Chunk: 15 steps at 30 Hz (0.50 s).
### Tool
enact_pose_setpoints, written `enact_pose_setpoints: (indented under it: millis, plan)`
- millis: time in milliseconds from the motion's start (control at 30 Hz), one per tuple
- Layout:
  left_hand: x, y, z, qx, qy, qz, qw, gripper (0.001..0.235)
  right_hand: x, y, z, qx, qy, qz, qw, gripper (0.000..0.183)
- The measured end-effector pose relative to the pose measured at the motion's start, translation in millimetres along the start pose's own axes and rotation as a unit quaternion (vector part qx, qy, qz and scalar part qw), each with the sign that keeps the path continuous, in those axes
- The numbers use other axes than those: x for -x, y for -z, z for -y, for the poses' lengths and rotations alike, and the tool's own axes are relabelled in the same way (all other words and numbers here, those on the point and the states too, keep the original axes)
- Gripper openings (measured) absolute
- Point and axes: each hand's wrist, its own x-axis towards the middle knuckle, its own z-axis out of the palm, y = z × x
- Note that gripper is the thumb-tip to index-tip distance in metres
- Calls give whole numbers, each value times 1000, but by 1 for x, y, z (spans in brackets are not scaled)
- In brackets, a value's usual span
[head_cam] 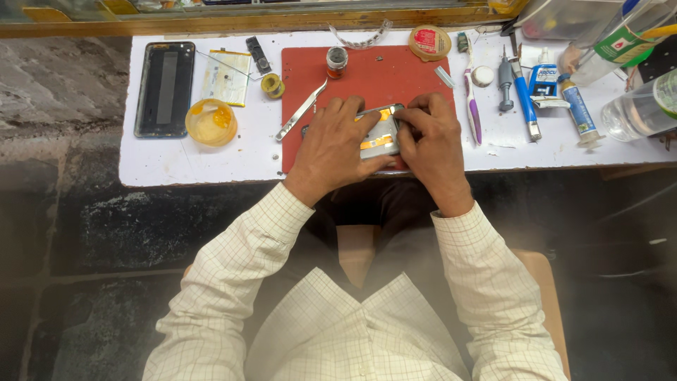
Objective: The person disassembles a smartphone, removes the motherboard, cleans it with a cotton swab, and reassembles the device by placing the motherboard back and connecting the battery. The person also handles the battery and screen components during the process.
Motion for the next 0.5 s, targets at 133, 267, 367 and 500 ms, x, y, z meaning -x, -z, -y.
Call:
enact_pose_setpoints:
  millis: [133,267,367,500]
  plan:
    - [1,0,-2,-9,-1,-3,1000,67,3,-2,1,45,30,-15,998,19]
    - [4,0,-5,-35,-8,1,999,59,3,-3,3,49,36,-19,998,21]
    - [7,-2,-8,-43,-9,4,999,58,4,-3,4,59,46,-23,997,21]
    - [9,-3,-9,-49,-13,-5,999,57,4,-2,8,30,19,-41,999,15]
